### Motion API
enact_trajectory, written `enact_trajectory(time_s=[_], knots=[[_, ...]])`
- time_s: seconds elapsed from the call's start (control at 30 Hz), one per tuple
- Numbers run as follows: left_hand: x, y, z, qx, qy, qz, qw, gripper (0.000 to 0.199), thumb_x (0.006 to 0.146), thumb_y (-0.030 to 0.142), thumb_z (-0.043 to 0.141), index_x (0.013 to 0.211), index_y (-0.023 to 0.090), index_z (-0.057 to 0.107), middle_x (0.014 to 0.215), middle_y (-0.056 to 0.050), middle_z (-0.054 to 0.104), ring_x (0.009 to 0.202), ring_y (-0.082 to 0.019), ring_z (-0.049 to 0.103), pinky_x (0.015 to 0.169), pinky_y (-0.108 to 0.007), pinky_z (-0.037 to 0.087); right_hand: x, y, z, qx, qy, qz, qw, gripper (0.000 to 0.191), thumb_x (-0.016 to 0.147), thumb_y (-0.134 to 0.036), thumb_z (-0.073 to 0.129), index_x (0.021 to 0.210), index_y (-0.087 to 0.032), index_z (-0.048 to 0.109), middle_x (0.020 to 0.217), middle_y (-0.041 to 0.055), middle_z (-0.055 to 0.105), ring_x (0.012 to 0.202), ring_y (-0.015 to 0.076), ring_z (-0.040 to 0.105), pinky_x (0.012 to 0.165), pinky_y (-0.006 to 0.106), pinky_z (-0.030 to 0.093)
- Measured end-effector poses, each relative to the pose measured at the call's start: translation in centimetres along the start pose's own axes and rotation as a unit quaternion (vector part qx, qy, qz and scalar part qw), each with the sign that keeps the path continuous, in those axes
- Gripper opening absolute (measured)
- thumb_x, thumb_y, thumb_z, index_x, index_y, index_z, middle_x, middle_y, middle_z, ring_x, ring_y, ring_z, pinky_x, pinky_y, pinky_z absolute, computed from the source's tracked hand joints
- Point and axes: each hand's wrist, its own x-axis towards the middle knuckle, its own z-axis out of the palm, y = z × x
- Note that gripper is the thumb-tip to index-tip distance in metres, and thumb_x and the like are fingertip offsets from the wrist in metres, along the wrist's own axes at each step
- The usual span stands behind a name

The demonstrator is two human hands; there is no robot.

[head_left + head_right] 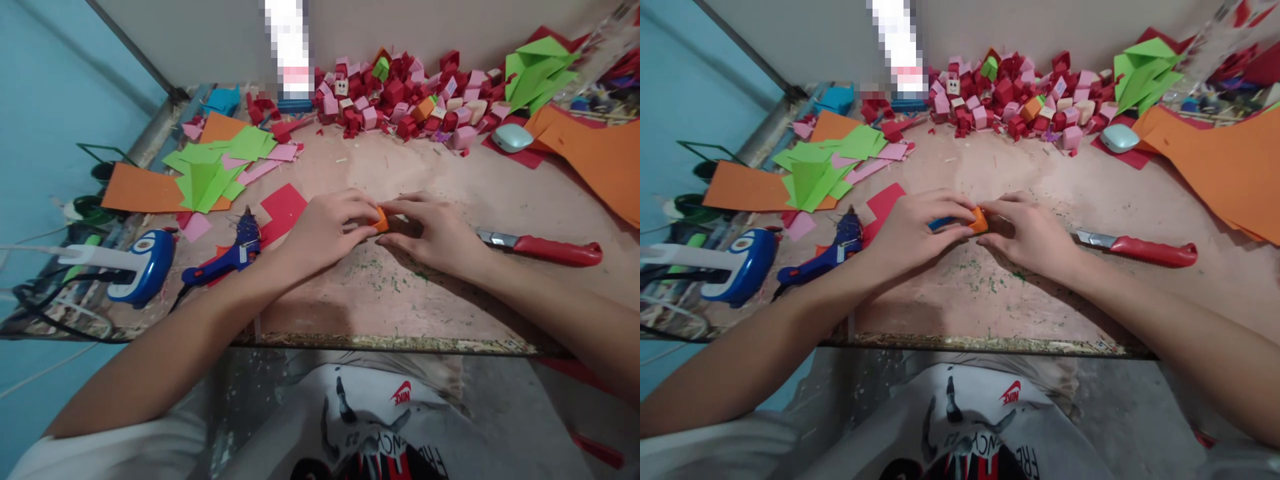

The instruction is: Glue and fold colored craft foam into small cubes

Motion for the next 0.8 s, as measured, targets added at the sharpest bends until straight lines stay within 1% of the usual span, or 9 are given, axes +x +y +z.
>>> enact_trajectory(time_s=[0.1,0.2,0.27,0.37,0.5,0.57,0.67,0.73,0.8], knots=[[-0.1,-0.4,0.3,0.040,-0.046,0.042,0.997,0.015,0.098,0.015,0.070,0.106,0.021,0.081,0.122,-0.008,0.079,0.110,-0.021,0.076,0.100,-0.037,0.059,-0.1,0.1,-0.6,0.000,-0.006,-0.026,1.000,0.048,0.087,-0.033,0.083,0.134,-0.029,0.075,0.117,0.0097,0.078,0.114,0.0375,0.070,0.103,0.055,0.053],[-0.1,-0.5,0.3,0.070,-0.071,0.068,0.993,0.019,0.101,0.016,0.065,0.114,0.020,0.079,0.131,-0.010,0.076,0.119,-0.023,0.074,0.104,-0.039,0.058,-0.3,0.1,-0.9,0.014,-0.005,-0.051,0.999,0.047,0.088,-0.020,0.074,0.134,-0.032,0.073,0.117,0.0077,0.078,0.111,0.0344,0.069,0.104,0.054,0.053],[-0.2,-0.4,0.3,0.077,-0.063,0.074,0.992,0.020,0.101,0.016,0.065,0.117,0.021,0.078,0.134,-0.010,0.075,0.119,-0.023,0.073,0.104,-0.038,0.058,-0.5,0.0,-1.0,0.018,0.018,-0.056,0.998,0.048,0.088,-0.014,0.067,0.133,-0.031,0.072,0.120,0.0077,0.077,0.113,0.0332,0.069,0.104,0.053,0.053],[-0.1,-0.2,0.1,0.073,-0.036,0.077,0.994,0.019,0.101,0.018,0.068,0.118,0.021,0.077,0.131,-0.009,0.076,0.116,-0.022,0.074,0.101,-0.036,0.059,-0.7,-0.2,-1.0,0.014,0.066,-0.067,0.995,0.046,0.088,-0.011,0.063,0.131,-0.026,0.072,0.124,0.0107,0.075,0.117,0.0331,0.069,0.105,0.052,0.054],[0.0,0.2,-0.5,0.074,0.013,0.076,0.994,0.016,0.101,0.023,0.070,0.115,0.019,0.078,0.125,-0.009,0.078,0.112,-0.021,0.075,0.097,-0.034,0.059,-0.9,-0.4,-1.1,-0.007,0.111,-0.115,0.987,0.038,0.091,-0.011,0.062,0.126,-0.023,0.072,0.125,0.0136,0.072,0.117,0.0327,0.068,0.104,0.053,0.055],[0.2,0.7,-1.1,0.082,0.038,0.081,0.993,0.014,0.101,0.023,0.069,0.110,0.018,0.078,0.118,-0.009,0.079,0.107,-0.020,0.075,0.095,-0.034,0.058,-0.9,-0.4,-1.0,-0.031,0.105,-0.147,0.983,0.034,0.092,-0.011,0.061,0.122,-0.023,0.073,0.128,0.0150,0.071,0.118,0.0336,0.067,0.103,0.055,0.056],[0.2,2.0,-2.4,0.077,0.064,0.105,0.989,0.017,0.104,0.026,0.066,0.094,0.016,0.076,0.093,-0.005,0.078,0.088,-0.017,0.072,0.082,-0.030,0.055,-0.9,-0.1,-0.6,-0.057,0.078,-0.170,0.981,0.033,0.094,-0.011,0.060,0.122,-0.023,0.072,0.133,0.0155,0.068,0.120,0.0343,0.066,0.102,0.057,0.056],[0.1,3.0,-3.1,0.084,0.047,0.130,0.987,0.024,0.106,0.028,0.063,0.087,0.016,0.072,0.081,-0.003,0.074,0.076,-0.015,0.067,0.073,-0.029,0.051,-0.9,0.2,-0.2,-0.057,0.077,-0.174,0.980,0.032,0.096,-0.011,0.060,0.123,-0.023,0.071,0.135,0.0152,0.068,0.120,0.0337,0.066,0.102,0.056,0.057],[-0.2,3.9,-3.6,0.136,0.001,0.167,0.976,0.029,0.107,0.029,0.059,0.083,0.016,0.069,0.078,-0.003,0.072,0.071,-0.015,0.064,0.067,-0.031,0.046,-0.8,0.3,-0.1,-0.054,0.080,-0.183,0.978,0.030,0.095,-0.010,0.062,0.121,-0.022,0.072,0.135,0.0155,0.069,0.119,0.0335,0.067,0.102,0.056,0.057]])
